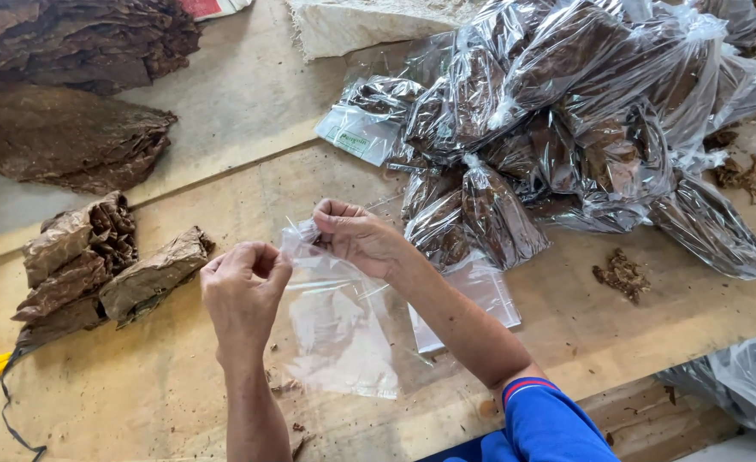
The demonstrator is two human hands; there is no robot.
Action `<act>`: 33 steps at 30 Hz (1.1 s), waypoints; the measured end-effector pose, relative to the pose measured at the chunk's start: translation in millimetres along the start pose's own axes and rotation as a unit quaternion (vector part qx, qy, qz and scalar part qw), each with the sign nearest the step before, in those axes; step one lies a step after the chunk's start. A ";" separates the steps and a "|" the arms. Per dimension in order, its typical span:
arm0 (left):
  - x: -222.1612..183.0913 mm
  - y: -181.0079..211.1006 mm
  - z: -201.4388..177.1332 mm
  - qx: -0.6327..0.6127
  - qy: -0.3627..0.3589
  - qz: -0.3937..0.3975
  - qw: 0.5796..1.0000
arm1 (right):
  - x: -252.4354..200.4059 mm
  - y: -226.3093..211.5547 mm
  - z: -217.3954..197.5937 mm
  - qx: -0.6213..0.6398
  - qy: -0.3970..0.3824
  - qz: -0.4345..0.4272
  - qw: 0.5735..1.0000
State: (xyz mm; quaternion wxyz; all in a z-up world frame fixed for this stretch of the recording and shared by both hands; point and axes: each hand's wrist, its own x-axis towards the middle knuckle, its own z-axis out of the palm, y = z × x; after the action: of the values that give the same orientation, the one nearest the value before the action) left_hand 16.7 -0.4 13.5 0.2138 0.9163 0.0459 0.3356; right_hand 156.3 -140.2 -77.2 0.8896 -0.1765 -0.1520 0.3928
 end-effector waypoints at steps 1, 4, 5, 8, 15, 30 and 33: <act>-0.4 1.6 0.1 0.000 0.000 -0.004 1.000 | -4.1 -1.7 4.8 -0.001 0.001 0.004 1.000; 0.3 3.1 0.0 0.071 -0.016 -0.006 0.997 | -9.9 -5.4 16.7 -0.002 -0.004 0.005 1.000; -0.2 1.9 -0.1 0.065 -0.033 -0.025 0.997 | -10.2 -4.1 18.1 0.004 -0.009 0.002 1.000; 0.2 -1.2 -2.4 0.045 -0.071 -0.069 0.994 | -12.8 1.4 20.5 0.037 -0.015 0.008 0.999; 3.1 -3.8 -11.7 -0.036 -0.048 -0.142 0.988 | -16.7 5.8 19.2 0.069 0.027 0.075 0.994; 2.6 12.0 7.2 -0.058 -0.135 -0.184 0.972 | -6.9 41.3 32.8 -0.250 0.141 -0.117 0.951; -1.3 2.2 24.1 -0.073 -0.111 -0.180 0.975 | -2.0 38.6 27.8 -0.230 0.140 -0.138 0.953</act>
State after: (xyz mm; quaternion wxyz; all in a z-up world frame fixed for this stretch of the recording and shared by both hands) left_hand 30.9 -11.3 -2.8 0.3407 0.9065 0.1613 0.1900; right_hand 118.8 -112.0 -69.5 0.8829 -0.4068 -0.1354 0.1916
